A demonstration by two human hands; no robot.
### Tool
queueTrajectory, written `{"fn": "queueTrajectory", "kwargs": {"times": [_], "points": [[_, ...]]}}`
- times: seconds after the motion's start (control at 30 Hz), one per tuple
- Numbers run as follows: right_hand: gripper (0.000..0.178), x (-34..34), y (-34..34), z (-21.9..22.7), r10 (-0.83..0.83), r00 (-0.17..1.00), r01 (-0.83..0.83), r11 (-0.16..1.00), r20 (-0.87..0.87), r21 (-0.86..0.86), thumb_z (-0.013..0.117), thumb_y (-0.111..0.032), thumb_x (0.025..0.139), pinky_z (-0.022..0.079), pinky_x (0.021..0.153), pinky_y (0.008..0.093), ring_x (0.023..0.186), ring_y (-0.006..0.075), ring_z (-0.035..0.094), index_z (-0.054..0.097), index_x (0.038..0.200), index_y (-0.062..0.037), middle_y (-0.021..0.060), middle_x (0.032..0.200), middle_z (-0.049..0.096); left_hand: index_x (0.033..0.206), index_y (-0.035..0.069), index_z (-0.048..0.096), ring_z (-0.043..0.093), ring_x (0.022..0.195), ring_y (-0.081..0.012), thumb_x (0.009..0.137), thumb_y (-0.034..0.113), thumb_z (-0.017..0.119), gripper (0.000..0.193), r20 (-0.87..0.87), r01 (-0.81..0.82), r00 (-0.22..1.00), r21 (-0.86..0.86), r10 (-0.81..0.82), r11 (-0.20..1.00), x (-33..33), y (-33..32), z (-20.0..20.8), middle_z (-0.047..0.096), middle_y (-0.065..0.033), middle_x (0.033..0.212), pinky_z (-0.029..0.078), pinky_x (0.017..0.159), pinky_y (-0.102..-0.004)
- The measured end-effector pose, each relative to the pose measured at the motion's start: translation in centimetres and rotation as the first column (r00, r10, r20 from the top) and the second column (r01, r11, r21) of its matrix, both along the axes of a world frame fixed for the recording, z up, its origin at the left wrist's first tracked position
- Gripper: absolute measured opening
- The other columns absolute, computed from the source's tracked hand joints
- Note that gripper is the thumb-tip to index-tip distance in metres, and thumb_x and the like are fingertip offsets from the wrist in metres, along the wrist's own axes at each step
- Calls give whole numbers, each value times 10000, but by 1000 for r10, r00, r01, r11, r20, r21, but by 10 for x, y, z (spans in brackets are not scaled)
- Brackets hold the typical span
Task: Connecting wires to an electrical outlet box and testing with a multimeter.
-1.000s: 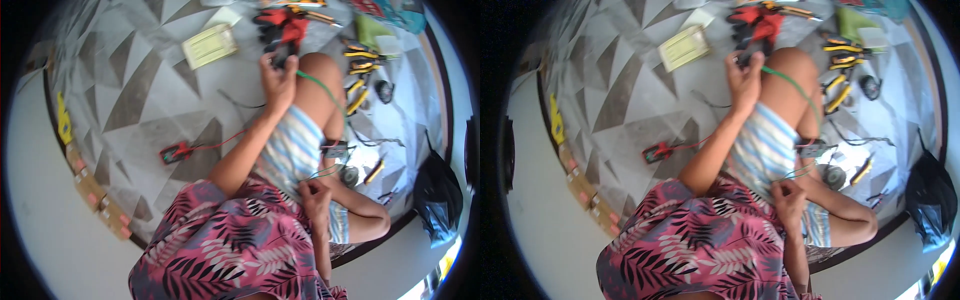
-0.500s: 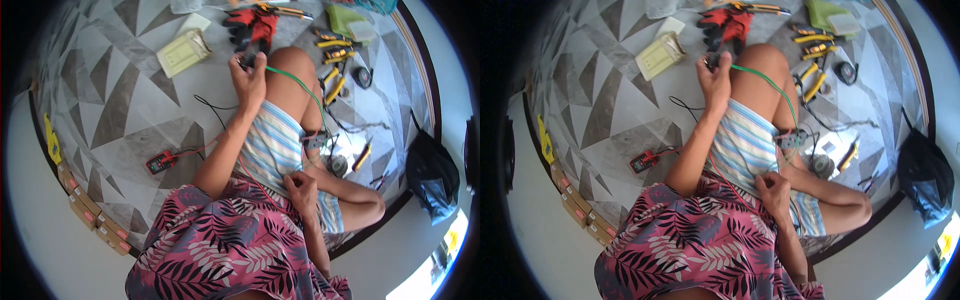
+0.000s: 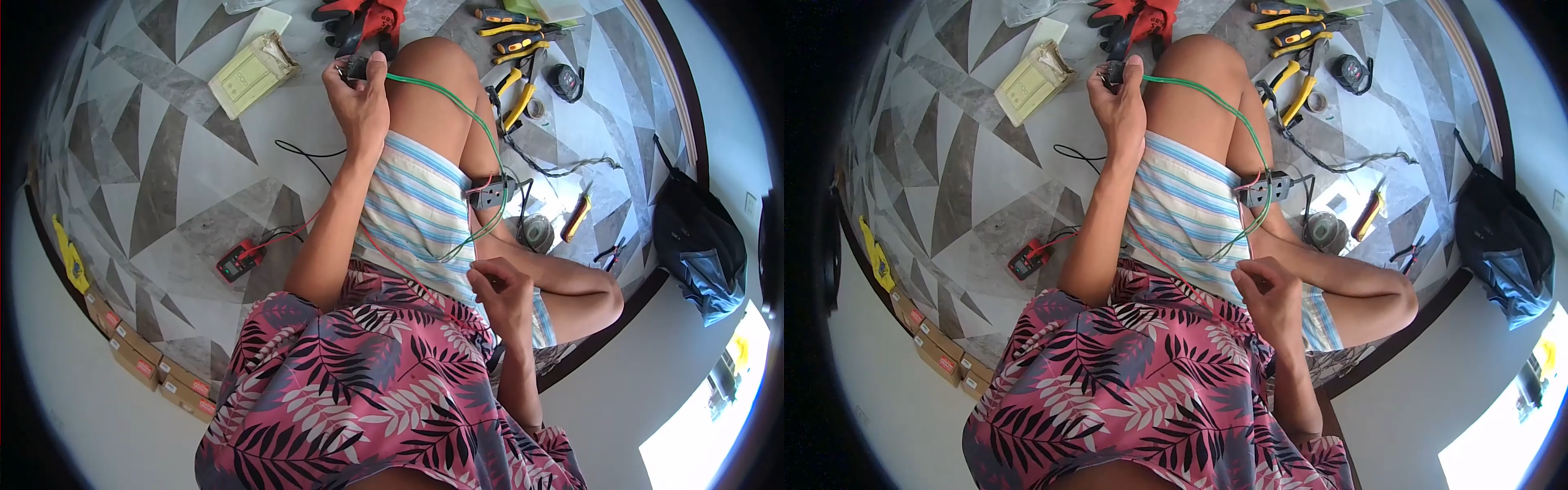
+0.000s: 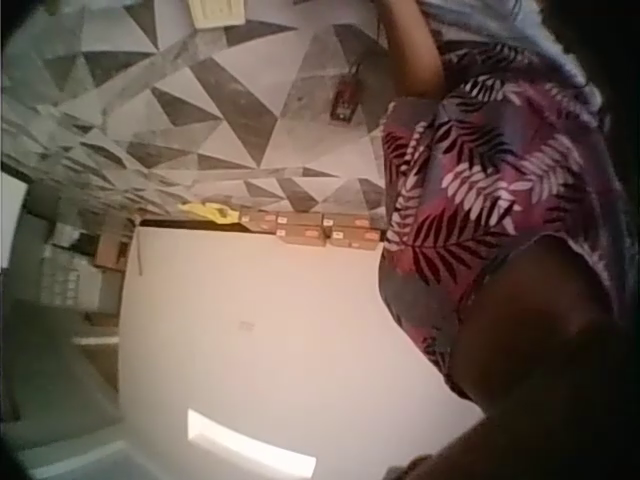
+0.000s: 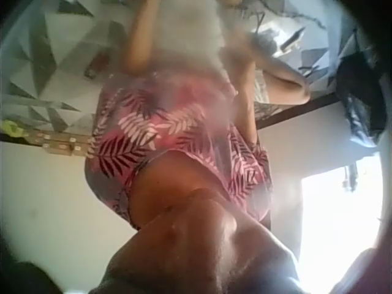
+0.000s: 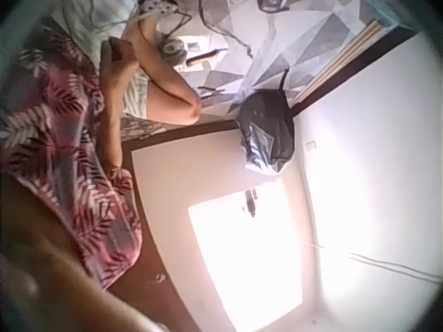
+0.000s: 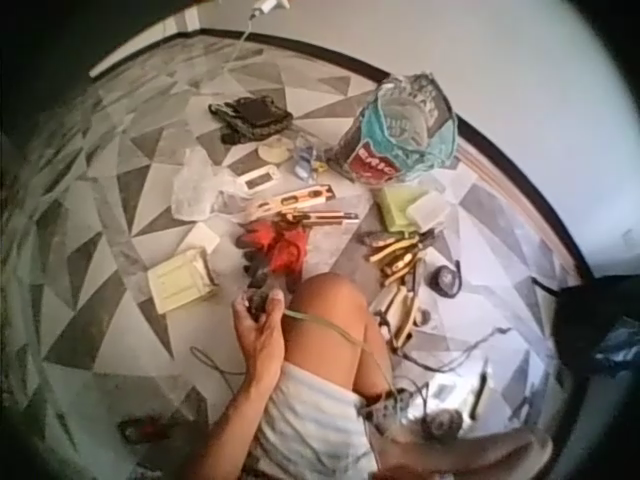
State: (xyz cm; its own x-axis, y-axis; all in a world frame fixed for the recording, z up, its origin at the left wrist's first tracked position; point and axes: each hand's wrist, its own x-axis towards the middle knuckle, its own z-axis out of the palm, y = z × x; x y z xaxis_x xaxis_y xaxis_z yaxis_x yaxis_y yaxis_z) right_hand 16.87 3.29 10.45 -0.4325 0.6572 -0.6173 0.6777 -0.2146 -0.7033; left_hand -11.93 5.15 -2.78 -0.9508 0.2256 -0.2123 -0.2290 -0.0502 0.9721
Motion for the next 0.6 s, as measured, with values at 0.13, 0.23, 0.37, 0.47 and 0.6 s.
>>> {"fn": "queueTrajectory", "kwargs": {"times": [0.13, 0.23, 0.37, 0.47, 0.6], "points": [[119, -14, 8, 19, -160, 967, 169, 985, -199, 30, 659, -73, 956, 491, 584, 224, 659, 78, 601, 648, 1013, 32, 39, 808, 654, 1089, -12, 505, 453, 802, -84, 937, 267, 745, 399, -4, 11, 1000, -5, -11, 1000, 1, 1, 4, 498, -1, 921, 421, 715, -240], [127, -59, 22, 24, -210, 945, 223, 974, -251, 28, 645, -80, 967, 468, 582, 219, 648, 70, 578, 643, 1025, 33, 34, 813, 651, 1080, -13, 506, 464, 808, -89, 940, 259, 741, 386, -8, 7, 1000, 27, -7, 1000, -2, 2, 5, 507, -4, 926, 428, 720, -245], [141, -122, 56, -13, 207, 952, -94, 898, -224, 430, 613, -57, 967, 427, 598, 242, 652, 86, 532, 659, 1046, 51, 58, 852, 617, 1212, -30, 474, 497, 900, -137, 923, 321, 745, 529, -4, 25, 1000, 35, -25, 999, -6, -5, -10, 524, -84, 1081, 461, 772, -269], [204, -170, 76, -40, 301, 951, -148, 651, -74, 745, 669, -57, 886, 513, 701, 348, 778, 248, 644, 713, 1070, 22, 140, 934, 640, 1213, -30, 474, 518, 936, -152, 934, 327, 732, 521, -40, 30, 999, 87, -26, 996, -1, -1, -12, 529, -93, 1095, 464, 807, -277], [226, -210, 81, -61, 332, 943, -169, 549, -28, 819, 722, -123, 832, 547, 774, 428, 904, 348, 688, 747, 1046, -57, 153, 1070, 661, 1200, -29, 477, 520, 934, -158, 943, 324, 723, 502, -48, 71, 996, 46, -69, 996, -1, -5, -13, 537, -109, 1096, 463, 826, -292]]}}
